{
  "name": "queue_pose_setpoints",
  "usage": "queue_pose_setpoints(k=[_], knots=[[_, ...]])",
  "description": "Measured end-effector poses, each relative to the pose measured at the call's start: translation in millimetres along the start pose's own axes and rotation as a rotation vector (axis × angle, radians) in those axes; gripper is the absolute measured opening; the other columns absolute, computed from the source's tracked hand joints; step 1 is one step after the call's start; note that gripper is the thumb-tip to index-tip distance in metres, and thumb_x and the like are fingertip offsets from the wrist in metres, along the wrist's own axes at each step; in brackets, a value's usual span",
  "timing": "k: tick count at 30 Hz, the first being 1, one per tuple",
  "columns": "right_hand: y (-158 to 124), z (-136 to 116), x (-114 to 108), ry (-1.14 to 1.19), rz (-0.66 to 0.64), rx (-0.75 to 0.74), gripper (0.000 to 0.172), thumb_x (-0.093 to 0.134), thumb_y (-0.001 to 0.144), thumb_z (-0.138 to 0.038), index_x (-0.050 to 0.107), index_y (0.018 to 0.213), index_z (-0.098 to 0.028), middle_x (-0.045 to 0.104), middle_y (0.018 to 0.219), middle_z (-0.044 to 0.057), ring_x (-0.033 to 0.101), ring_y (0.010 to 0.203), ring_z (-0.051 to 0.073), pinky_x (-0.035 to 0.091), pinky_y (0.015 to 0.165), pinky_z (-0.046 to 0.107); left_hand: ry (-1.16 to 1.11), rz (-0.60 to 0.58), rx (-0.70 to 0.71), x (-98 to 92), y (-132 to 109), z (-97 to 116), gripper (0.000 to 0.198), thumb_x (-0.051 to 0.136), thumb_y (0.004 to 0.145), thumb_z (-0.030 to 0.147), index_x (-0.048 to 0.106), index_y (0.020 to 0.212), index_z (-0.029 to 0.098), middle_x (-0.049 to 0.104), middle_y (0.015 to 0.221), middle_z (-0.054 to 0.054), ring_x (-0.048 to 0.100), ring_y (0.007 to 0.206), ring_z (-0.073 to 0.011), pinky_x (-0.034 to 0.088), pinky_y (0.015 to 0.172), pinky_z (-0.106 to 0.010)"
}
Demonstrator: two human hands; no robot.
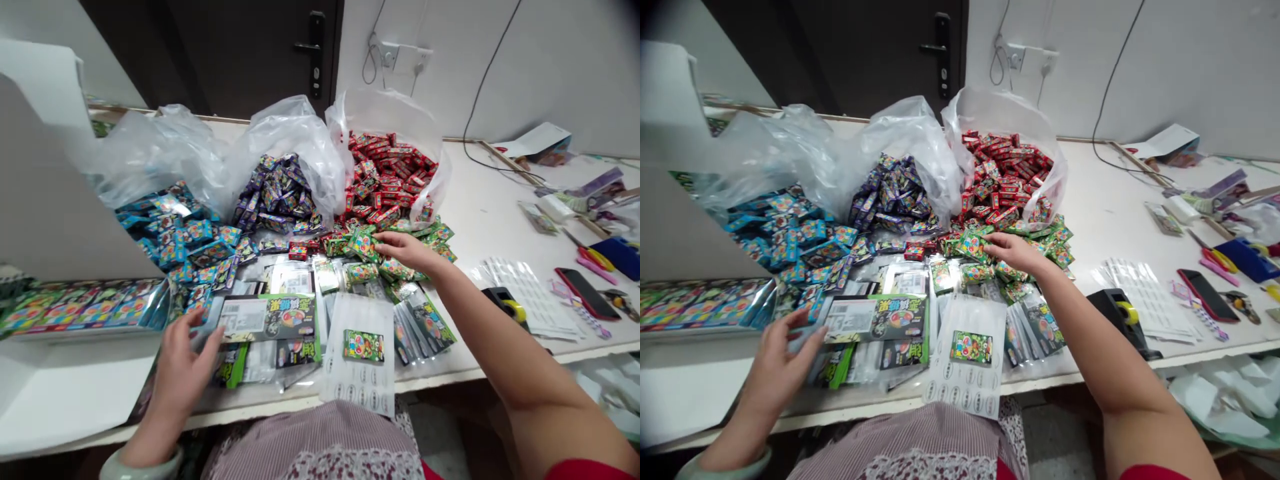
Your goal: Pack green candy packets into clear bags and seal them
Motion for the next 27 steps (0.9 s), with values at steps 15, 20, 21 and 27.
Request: queue_pose_setpoints(k=[15, 20, 21, 27], knots=[[-34.8, -69.6, 150.3, 0.52, -0.283, 0.036, 0.039, 0.065, 0.082, -0.04, 0.059, 0.119, -0.026, 0.065, 0.11, 0.004, 0.059, 0.078, 0.014, 0.051, 0.063, 0.03, -1.079, -0.481, -0.52, 123.6, -6.8, 73.9, 0.043, 0.077, 0.072, 0.036, 0.059, 0.105, 0.015, 0.068, 0.08, -0.001, 0.065, 0.061, -0.0114, 0.053, 0.058, -0.023], [-40.9, -70.6, 159.2, 0.587, -0.31, -0.01, 0.043, 0.069, 0.079, -0.036, 0.059, 0.12, -0.029, 0.063, 0.12, 0.005, 0.062, 0.102, 0.019, 0.053, 0.087, 0.038, -1.138, -0.422, -0.557, 115.8, -7.1, 62.0, 0.044, 0.079, 0.07, 0.035, 0.061, 0.103, 0.014, 0.07, 0.082, -0.002, 0.065, 0.06, -0.0112, 0.055, 0.059, -0.025], [-42.4, -71.6, 158.1, 0.568, -0.314, -0.036, 0.044, 0.068, 0.08, -0.037, 0.057, 0.123, -0.029, 0.062, 0.123, 0.006, 0.061, 0.107, 0.02, 0.052, 0.091, 0.04, -1.139, -0.411, -0.562, 114.4, -6.8, 60.0, 0.043, 0.079, 0.07, 0.035, 0.061, 0.103, 0.014, 0.069, 0.083, -0.002, 0.065, 0.06, -0.0112, 0.055, 0.06, -0.025], [-52.7, -107.5, 142.5, -0.048, -0.266, -0.399, 0.091, 0.073, 0.076, -0.031, 0.02, 0.15, -0.032, 0.022, 0.158, 0.01, 0.024, 0.143, 0.03, 0.027, 0.115, 0.054, -1.08, -0.467, -0.556, 122.8, -8.1, 61.7, 0.039, 0.077, 0.07, 0.035, 0.062, 0.1, 0.015, 0.066, 0.077, 0.001, 0.059, 0.051, -0.0069, 0.05, 0.052, -0.02]])
Point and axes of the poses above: each hand's wrist, its own y-axis towards the middle knuckle, its own x-axis out of the palm, z = x × y, the point moved 10 cm from there along y, towards the middle knuckle
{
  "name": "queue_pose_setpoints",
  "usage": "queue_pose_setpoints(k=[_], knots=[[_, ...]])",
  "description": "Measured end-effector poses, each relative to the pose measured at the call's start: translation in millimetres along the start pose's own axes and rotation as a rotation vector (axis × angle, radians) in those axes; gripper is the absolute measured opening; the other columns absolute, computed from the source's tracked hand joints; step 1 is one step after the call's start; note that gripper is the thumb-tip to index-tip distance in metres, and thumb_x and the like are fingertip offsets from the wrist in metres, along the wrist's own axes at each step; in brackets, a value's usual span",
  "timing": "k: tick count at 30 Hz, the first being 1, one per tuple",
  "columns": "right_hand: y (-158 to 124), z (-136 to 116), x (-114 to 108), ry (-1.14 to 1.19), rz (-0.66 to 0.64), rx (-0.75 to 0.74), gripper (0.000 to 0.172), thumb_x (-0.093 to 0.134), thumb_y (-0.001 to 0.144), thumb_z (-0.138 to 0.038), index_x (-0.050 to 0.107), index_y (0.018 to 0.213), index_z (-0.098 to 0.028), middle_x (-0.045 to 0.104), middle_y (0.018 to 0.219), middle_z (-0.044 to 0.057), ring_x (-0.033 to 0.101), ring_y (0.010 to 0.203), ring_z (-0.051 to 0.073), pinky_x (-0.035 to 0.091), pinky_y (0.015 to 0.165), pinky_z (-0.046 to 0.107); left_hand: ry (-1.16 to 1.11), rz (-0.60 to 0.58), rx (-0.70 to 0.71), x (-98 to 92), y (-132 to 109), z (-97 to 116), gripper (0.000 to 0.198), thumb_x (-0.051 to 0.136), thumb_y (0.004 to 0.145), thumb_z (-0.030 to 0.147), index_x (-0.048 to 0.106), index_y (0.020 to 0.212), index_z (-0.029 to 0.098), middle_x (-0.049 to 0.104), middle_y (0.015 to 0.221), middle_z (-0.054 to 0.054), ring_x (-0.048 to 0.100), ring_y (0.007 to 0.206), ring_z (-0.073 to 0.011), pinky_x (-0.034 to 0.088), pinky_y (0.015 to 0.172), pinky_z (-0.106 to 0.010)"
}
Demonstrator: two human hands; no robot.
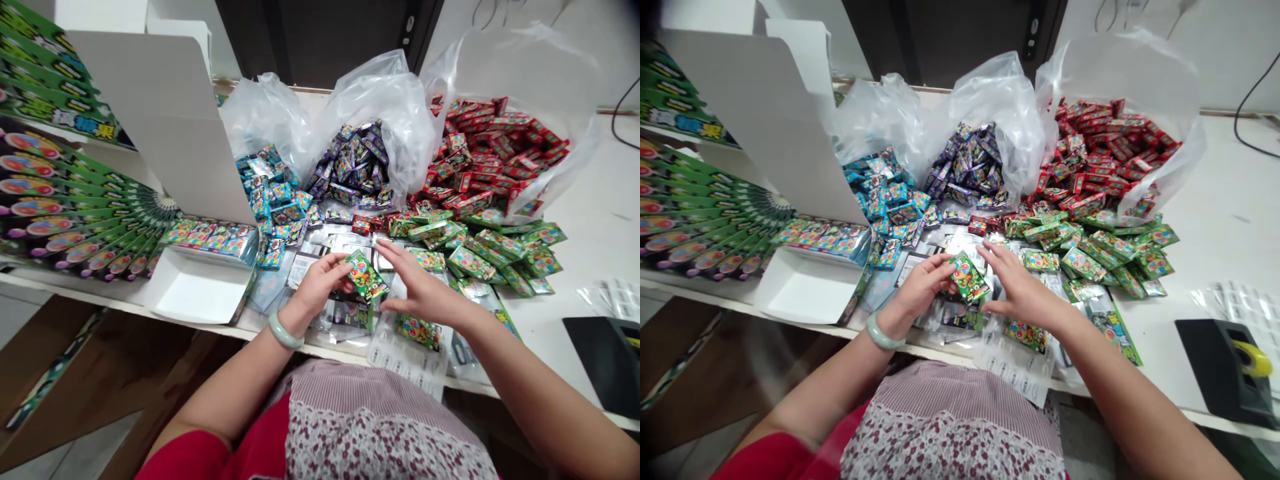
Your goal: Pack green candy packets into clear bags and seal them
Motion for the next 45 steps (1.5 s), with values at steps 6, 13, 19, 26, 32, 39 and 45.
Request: queue_pose_setpoints(k=[6, 13, 19, 26, 32, 39, 45], knots=[[5.0, -23.4, 5.0, -0.227, -0.092, -0.119, 0.08, 0.07, 0.077, -0.029, 0.029, 0.145, -0.029, 0.039, 0.142, 0.011, 0.038, 0.134, 0.027, 0.036, 0.112, 0.045, 0.343, -0.12, 0.077, 12.2, 1.6, 4.4, 0.049, 0.063, 0.082, 0.044, 0.057, 0.121, 0.015, 0.064, 0.081, -0.003, 0.061, 0.061, -0.0124, 0.052, 0.059, -0.027], [-19.7, 27.1, -33.2, -0.347, 0.194, 0.079, 0.076, 0.072, 0.075, -0.039, 0.036, 0.14, -0.025, 0.039, 0.135, 0.014, 0.039, 0.129, 0.032, 0.036, 0.11, 0.053, 1.413, -0.433, 0.419, 5.6, -10.0, 15.7, 0.103, 0.083, 0.064, 0.039, 0.026, 0.147, 0.023, 0.021, 0.158, -0.015, 0.01, 0.146, -0.0395, 0.011, 0.116, -0.061], [-27.2, 21.1, -34.0, -0.231, 0.24, 0.038, 0.072, 0.069, 0.076, -0.03, 0.036, 0.139, -0.027, 0.035, 0.139, 0.012, 0.036, 0.133, 0.031, 0.034, 0.112, 0.052, 1.581, -0.391, 0.535, 6.7, -11.1, 26.5, 0.089, 0.076, 0.072, 0.035, 0.029, 0.145, 0.016, 0.04, 0.144, -0.018, 0.029, 0.139, -0.036, 0.015, 0.117, -0.058], [-16.0, -9.4, -28.1, -0.199, 0.071, -0.071, 0.073, 0.07, 0.076, -0.03, 0.036, 0.14, -0.03, 0.036, 0.142, 0.011, 0.037, 0.133, 0.031, 0.034, 0.111, 0.052, 1.42, -0.288, 0.689, 5.5, -29.5, 57.5, 0.096, 0.077, 0.068, 0.044, 0.027, 0.146, 0.018, 0.04, 0.139, -0.017, 0.04, 0.13, -0.0343, 0.037, 0.109, -0.05], [-8.5, -18.0, -31.0, -0.38, -0.005, -0.057, 0.07, 0.07, 0.077, -0.029, 0.038, 0.139, -0.03, 0.038, 0.142, 0.013, 0.039, 0.131, 0.034, 0.038, 0.106, 0.055, 1.434, -0.35, 0.664, 11.8, -33.6, 52.6, 0.095, 0.076, 0.07, 0.046, 0.027, 0.147, 0.018, 0.041, 0.139, -0.017, 0.04, 0.129, -0.0366, 0.037, 0.108, -0.052], [-6.6, -29.5, -35.3, -0.401, -0.1, -0.101, 0.07, 0.071, 0.076, -0.032, 0.041, 0.139, -0.028, 0.039, 0.144, 0.013, 0.04, 0.132, 0.033, 0.04, 0.105, 0.053, 1.384, -0.334, 0.644, 10.9, -34.0, 51.0, 0.095, 0.076, 0.07, 0.044, 0.028, 0.147, 0.019, 0.04, 0.14, -0.017, 0.04, 0.13, -0.0361, 0.036, 0.109, -0.051], [-6.1, -32.8, -30.8, -0.324, -0.2, -0.128, 0.069, 0.072, 0.076, -0.039, 0.045, 0.138, -0.029, 0.045, 0.141, 0.011, 0.044, 0.129, 0.031, 0.043, 0.103, 0.05, 1.368, -0.321, 0.624, 5.2, -35.2, 52.4, 0.095, 0.076, 0.07, 0.045, 0.028, 0.147, 0.018, 0.04, 0.14, -0.018, 0.039, 0.131, -0.036, 0.035, 0.109, -0.052]])
Point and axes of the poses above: each hand's wrist, its own y-axis towards the middle knuckle, its own x-axis out of the palm, z = x × y, the point moved 10 cm from there along y, towards the middle knuckle
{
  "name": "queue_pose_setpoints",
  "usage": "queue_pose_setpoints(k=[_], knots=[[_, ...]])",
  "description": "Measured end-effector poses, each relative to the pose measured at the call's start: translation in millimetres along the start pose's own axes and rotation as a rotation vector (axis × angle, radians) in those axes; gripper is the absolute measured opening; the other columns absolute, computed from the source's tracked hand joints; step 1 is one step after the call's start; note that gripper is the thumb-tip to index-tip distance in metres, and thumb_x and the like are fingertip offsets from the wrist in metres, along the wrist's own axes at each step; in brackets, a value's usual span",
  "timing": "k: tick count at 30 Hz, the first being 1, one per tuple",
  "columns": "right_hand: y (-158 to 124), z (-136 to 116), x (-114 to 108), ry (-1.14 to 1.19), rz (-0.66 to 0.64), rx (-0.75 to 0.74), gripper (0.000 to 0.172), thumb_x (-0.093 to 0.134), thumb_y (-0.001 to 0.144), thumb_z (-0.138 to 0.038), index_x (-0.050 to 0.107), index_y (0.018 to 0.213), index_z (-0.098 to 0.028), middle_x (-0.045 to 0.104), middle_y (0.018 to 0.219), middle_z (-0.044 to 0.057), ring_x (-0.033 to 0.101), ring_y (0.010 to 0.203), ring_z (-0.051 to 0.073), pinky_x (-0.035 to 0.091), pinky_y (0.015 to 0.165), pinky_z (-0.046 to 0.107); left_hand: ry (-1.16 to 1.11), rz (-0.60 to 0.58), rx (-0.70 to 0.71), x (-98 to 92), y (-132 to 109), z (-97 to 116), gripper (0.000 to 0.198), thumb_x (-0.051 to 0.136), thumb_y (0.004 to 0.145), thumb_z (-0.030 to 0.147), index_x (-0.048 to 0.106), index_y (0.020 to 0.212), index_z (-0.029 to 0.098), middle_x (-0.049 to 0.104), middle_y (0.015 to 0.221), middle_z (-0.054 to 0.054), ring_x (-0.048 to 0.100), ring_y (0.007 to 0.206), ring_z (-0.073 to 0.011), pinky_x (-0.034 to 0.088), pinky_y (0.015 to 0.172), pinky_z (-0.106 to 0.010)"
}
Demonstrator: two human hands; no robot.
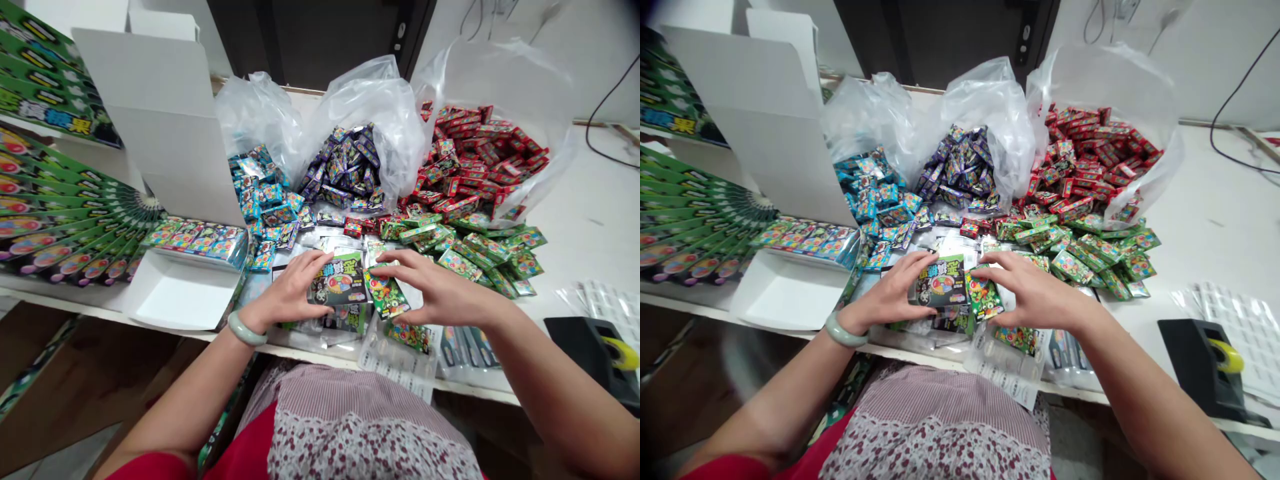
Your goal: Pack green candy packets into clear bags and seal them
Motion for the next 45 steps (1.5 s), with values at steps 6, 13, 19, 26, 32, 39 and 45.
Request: queue_pose_setpoints(k=[6, 13, 19, 26, 32, 39, 45], knots=[[7.1, 9.6, -0.9, -0.087, 0.083, 0.03, 0.072, 0.075, 0.074, -0.04, 0.045, 0.139, -0.028, 0.045, 0.14, 0.014, 0.046, 0.126, 0.033, 0.042, 0.102, 0.052, -0.112, -0.022, 0.06, 6.3, 3.9, 8.4, 0.093, 0.076, 0.069, 0.048, 0.031, 0.145, 0.019, 0.042, 0.138, -0.017, 0.041, 0.128, -0.036, 0.037, 0.107, -0.052], [11.1, 13.3, 19.6, -0.194, 0.063, 0.066, 0.074, 0.079, 0.07, -0.042, 0.047, 0.135, -0.028, 0.048, 0.137, 0.014, 0.045, 0.124, 0.036, 0.042, 0.102, 0.053, -0.11, -0.017, 0.025, 13.1, 0.5, 2.9, 0.091, 0.077, 0.068, 0.046, 0.034, 0.144, 0.02, 0.044, 0.137, -0.017, 0.043, 0.127, -0.0359, 0.039, 0.106, -0.052], [13.1, 14.1, 24.8, -0.088, 0.096, 0.062, 0.094, 0.079, 0.061, -0.059, 0.04, 0.138, -0.021, 0.046, 0.137, 0.018, 0.043, 0.127, 0.036, 0.04, 0.105, 0.053, -0.117, 0.009, 0.027, 14.9, 2.4, 4.0, 0.09, 0.076, 0.068, 0.047, 0.034, 0.143, 0.021, 0.046, 0.134, -0.016, 0.045, 0.125, -0.0354, 0.041, 0.105, -0.053], [2.9, 1.1, 28.1, 0.002, 0.297, 0.157, 0.055, 0.056, 0.091, -0.039, 0.036, 0.141, -0.027, 0.056, 0.134, 0.012, 0.038, 0.136, 0.029, 0.023, 0.113, 0.059, -0.001, 0.072, -0.032, 12.5, -1.9, -3.4, 0.089, 0.074, 0.072, 0.044, 0.03, 0.145, 0.019, 0.045, 0.135, -0.017, 0.044, 0.128, -0.0345, 0.04, 0.107, -0.051], [-0.7, 100.6, -30.6, -0.177, 0.395, 0.502, 0.029, 0.042, 0.098, -0.034, 0.06, 0.119, -0.026, 0.069, 0.115, 0.004, 0.06, 0.11, 0.019, 0.045, 0.098, 0.039, 0.114, 0.129, -0.091, -0.5, -9.8, -25.9, 0.085, 0.07, 0.075, 0.044, 0.027, 0.147, 0.027, 0.046, 0.138, -0.012, 0.049, 0.125, -0.0346, 0.045, 0.104, -0.05], [-42.3, 224.6, -119.3, -0.429, 0.494, 0.844, 0.022, 0.054, 0.085, -0.016, 0.068, 0.101, -0.017, 0.057, 0.123, 0.02, 0.041, 0.125, 0.035, 0.032, 0.1, 0.056, 0.189, 0.226, -0.098, -18.0, -23.6, -39.3, 0.085, 0.067, 0.076, 0.048, 0.023, 0.148, 0.034, 0.048, 0.135, -0.01, 0.055, 0.12, -0.0335, 0.05, 0.098, -0.049], [-58.4, 224.1, -110.7, -0.242, 0.405, 0.816, 0.021, 0.063, 0.081, -0.029, 0.066, 0.099, -0.017, 0.067, 0.101, 0.012, 0.059, 0.098, 0.027, 0.045, 0.086, 0.04, 0.19, 0.24, -0.101, -18.1, -22.3, -46.0, 0.085, 0.064, 0.078, 0.051, 0.021, 0.148, 0.033, 0.046, 0.136, -0.011, 0.053, 0.12, -0.0347, 0.05, 0.098, -0.051]])
Point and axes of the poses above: each hand's wrist, its own y-axis towards the middle knuckle, its own x-axis out of the palm, z = x × y, the point moved 10 cm from there along y, towards the middle knuckle
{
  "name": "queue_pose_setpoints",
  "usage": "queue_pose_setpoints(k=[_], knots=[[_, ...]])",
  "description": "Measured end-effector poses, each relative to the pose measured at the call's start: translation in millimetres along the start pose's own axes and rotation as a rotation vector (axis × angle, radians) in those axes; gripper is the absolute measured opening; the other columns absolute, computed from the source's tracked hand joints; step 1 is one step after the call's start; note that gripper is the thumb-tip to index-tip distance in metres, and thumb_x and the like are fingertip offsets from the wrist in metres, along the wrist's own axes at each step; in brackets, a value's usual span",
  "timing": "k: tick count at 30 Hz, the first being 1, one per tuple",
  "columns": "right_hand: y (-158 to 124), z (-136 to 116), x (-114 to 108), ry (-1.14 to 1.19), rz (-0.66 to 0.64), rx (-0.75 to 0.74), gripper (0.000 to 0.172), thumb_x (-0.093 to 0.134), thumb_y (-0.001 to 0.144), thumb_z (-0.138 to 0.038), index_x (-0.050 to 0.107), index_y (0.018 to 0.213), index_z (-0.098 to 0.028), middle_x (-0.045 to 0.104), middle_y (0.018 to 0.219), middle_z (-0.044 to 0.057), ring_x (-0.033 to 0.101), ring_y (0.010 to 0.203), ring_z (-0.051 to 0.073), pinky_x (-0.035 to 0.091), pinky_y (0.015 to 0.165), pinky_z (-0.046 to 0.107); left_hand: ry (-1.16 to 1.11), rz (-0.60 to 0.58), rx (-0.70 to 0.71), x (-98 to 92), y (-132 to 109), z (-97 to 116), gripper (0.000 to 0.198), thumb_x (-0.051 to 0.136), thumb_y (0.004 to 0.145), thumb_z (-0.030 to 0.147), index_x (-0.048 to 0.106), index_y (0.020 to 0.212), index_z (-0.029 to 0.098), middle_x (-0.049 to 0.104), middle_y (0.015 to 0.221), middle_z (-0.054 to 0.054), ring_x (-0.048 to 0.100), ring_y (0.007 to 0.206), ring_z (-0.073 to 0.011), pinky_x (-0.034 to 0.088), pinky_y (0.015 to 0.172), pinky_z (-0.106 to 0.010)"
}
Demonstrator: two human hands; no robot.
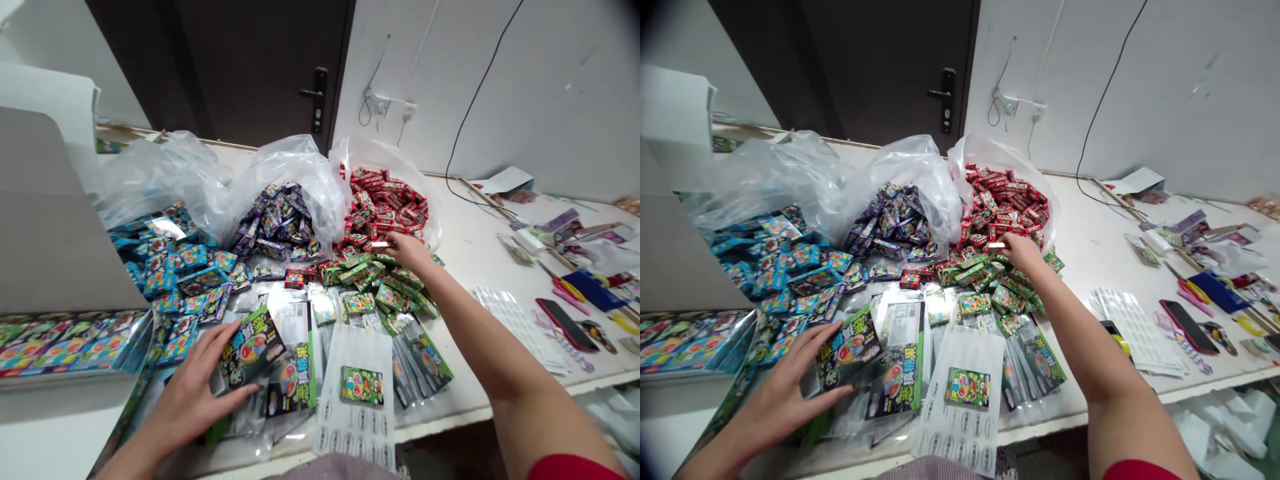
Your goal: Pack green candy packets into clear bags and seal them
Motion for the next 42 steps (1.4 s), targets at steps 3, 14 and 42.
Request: queue_pose_setpoints(k=[3, 14, 42], knots=[[-25.4, -9.8, 13.4, 0.154, -0.113, -0.014, 0.032, 0.048, 0.091, -0.04, 0.063, 0.108, -0.017, 0.069, 0.09, 0.006, 0.063, 0.079, 0.019, 0.05, 0.069, 0.031, -0.039, -0.004, -0.012, -0.5, 5.2, 1.1, 0.083, 0.064, 0.078, 0.05, 0.024, 0.148, 0.031, 0.045, 0.136, -0.011, 0.051, 0.122, -0.0343, 0.048, 0.1, -0.05], [-73.6, -86.8, 72.6, 0.745, -0.165, -0.13, 0.031, 0.063, 0.081, -0.035, 0.064, 0.108, -0.021, 0.069, 0.098, 0.004, 0.063, 0.084, 0.019, 0.052, 0.078, 0.035, -0.091, -0.072, -0.059, -4.4, -9.0, 10.1, 0.084, 0.068, 0.078, 0.05, 0.026, 0.147, 0.027, 0.043, 0.137, -0.012, 0.045, 0.128, -0.0328, 0.041, 0.107, -0.05], [-144.2, -215.5, 29.1, 0.097, -0.075, -0.791, 0.072, 0.066, 0.078, -0.026, 0.037, 0.143, -0.015, 0.043, 0.138, 0.019, 0.042, 0.128, 0.033, 0.04, 0.106, 0.048, -0.046, -0.115, 0.106, 0.6, 9.3, 39.7, 0.095, 0.075, 0.072, 0.045, 0.023, 0.148, 0.02, 0.043, 0.135, -0.017, 0.044, 0.126, -0.0348, 0.041, 0.105, -0.052]])
Point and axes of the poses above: each hand's wrist, its own y-axis towards the middle knuckle, its own x-axis out of the palm, z = x × y, the point moved 10 cm from there along y, towards the middle knuckle
